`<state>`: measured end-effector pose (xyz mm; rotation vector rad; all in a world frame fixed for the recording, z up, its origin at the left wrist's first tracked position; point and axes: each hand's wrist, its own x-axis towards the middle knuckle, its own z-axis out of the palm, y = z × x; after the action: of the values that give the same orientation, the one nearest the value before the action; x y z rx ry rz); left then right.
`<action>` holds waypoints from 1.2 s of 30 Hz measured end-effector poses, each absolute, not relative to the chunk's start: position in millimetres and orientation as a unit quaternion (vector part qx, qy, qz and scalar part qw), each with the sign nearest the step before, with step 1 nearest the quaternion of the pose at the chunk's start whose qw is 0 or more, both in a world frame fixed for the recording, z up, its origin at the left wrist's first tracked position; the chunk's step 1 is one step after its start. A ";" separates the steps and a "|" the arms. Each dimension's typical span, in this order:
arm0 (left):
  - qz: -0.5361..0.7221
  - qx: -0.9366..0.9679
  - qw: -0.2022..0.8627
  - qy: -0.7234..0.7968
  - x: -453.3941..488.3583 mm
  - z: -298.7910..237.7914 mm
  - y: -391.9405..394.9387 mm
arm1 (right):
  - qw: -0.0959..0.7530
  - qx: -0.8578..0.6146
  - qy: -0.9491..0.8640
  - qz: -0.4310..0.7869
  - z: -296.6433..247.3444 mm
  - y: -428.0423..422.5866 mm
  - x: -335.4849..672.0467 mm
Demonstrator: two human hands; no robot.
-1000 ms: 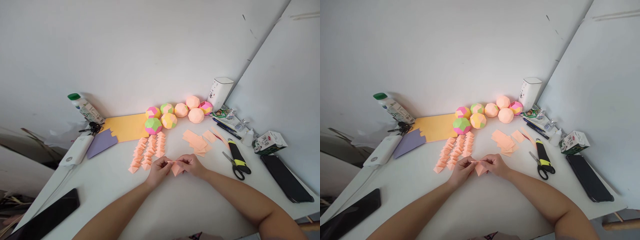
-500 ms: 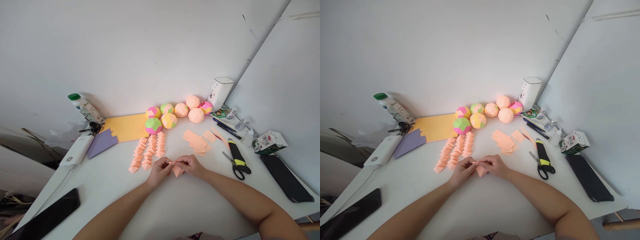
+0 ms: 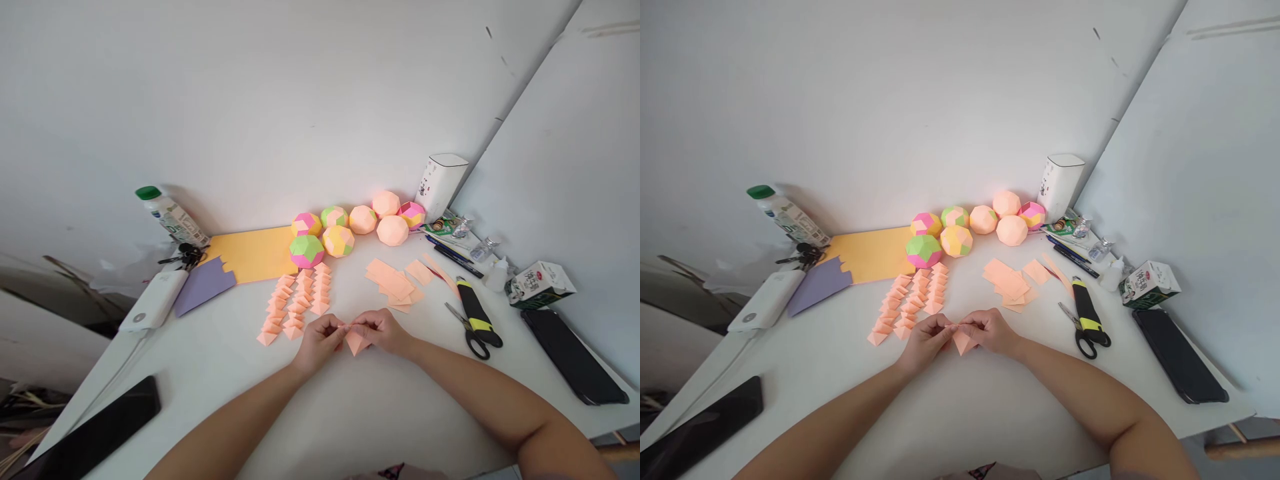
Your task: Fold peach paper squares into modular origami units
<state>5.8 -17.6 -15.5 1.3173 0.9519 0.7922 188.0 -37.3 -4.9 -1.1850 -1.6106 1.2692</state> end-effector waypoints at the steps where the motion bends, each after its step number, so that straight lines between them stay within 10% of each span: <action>1: 0.344 0.571 0.620 0.415 5.8 -14.8 -17.5 | 0.376 -0.464 -0.628 0.499 -4.9 -37.4 187.9; 36: 0.378 0.535 0.652 0.381 5.7 -10.4 -15.4 | 0.370 -0.477 -0.610 0.513 -4.6 -35.6 190.3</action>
<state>5.7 -15.4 -10.4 1.2139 0.8658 0.8576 190.3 -35.6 -4.6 -1.2236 -1.5653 1.3156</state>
